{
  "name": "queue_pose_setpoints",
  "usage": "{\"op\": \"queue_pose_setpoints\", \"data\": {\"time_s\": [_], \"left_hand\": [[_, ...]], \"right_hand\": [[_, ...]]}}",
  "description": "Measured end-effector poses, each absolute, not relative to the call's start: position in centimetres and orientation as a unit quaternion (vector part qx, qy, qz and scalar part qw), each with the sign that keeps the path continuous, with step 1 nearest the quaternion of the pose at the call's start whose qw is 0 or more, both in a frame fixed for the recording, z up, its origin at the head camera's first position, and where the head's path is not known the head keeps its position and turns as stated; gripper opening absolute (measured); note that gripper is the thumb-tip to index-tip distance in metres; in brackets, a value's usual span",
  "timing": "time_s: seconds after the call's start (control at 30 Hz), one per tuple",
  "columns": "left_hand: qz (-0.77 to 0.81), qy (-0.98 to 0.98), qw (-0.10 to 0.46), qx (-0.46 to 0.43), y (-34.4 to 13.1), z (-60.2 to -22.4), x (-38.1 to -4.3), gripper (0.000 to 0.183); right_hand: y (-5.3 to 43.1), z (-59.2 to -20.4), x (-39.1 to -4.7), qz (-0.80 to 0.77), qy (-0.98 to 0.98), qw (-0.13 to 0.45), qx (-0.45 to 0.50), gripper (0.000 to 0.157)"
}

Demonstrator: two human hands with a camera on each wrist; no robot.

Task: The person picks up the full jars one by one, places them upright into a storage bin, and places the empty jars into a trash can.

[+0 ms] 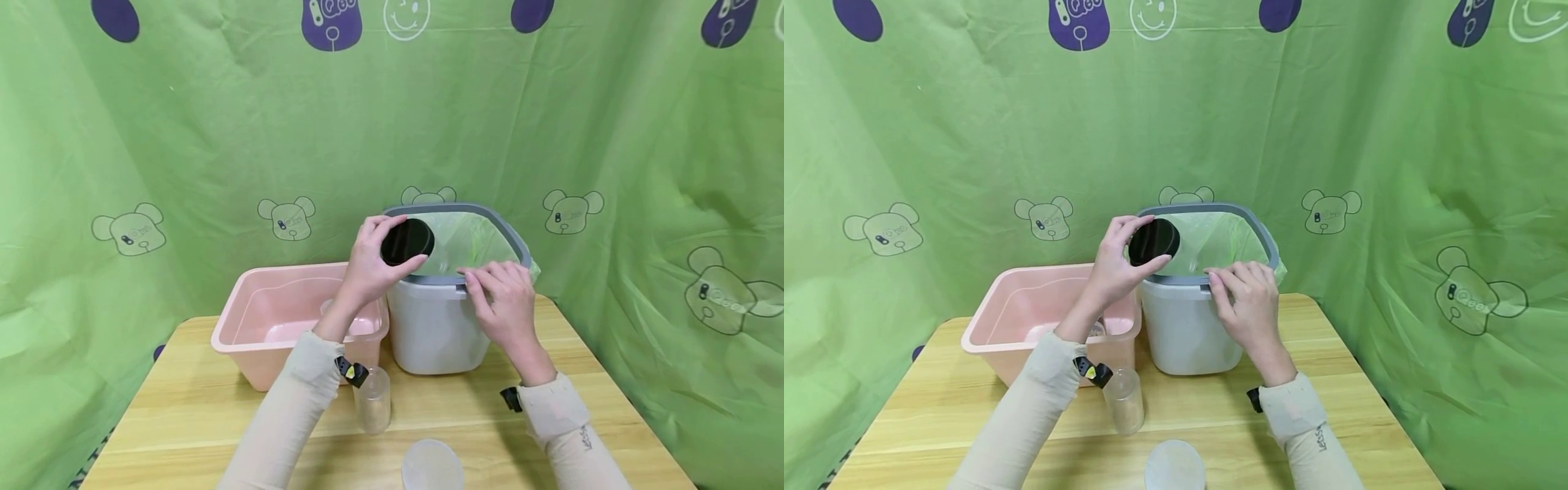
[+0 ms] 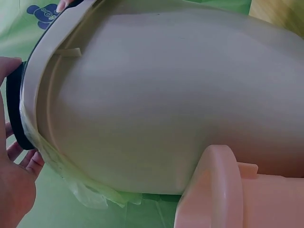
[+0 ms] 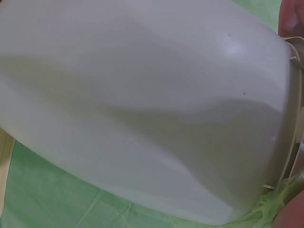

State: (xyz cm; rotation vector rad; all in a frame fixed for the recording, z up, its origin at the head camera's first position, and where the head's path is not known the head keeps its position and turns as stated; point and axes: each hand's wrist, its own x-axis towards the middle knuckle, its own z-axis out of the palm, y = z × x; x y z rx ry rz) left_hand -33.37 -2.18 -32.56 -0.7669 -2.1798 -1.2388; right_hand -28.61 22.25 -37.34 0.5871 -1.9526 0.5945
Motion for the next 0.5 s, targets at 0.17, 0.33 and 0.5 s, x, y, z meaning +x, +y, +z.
{"op": "queue_pose_setpoints", "data": {"time_s": [0.17, 0.33, 0.5], "left_hand": [[-0.448, -0.806, 0.259, -0.287, -1.95, -32.75, -33.66, 0.072], [-0.445, -0.811, 0.250, -0.287, -1.64, -32.96, -33.91, 0.072], [-0.430, -0.824, 0.233, -0.286, -1.32, -33.25, -34.17, 0.073]], "right_hand": [[22.20, -37.33, -28.64, 0.244, -0.803, 0.488, 0.242, 0.028], [22.15, -37.31, -28.55, 0.245, -0.801, 0.489, 0.243, 0.028], [22.16, -37.21, -28.55, 0.247, -0.801, 0.490, 0.242, 0.028]]}}
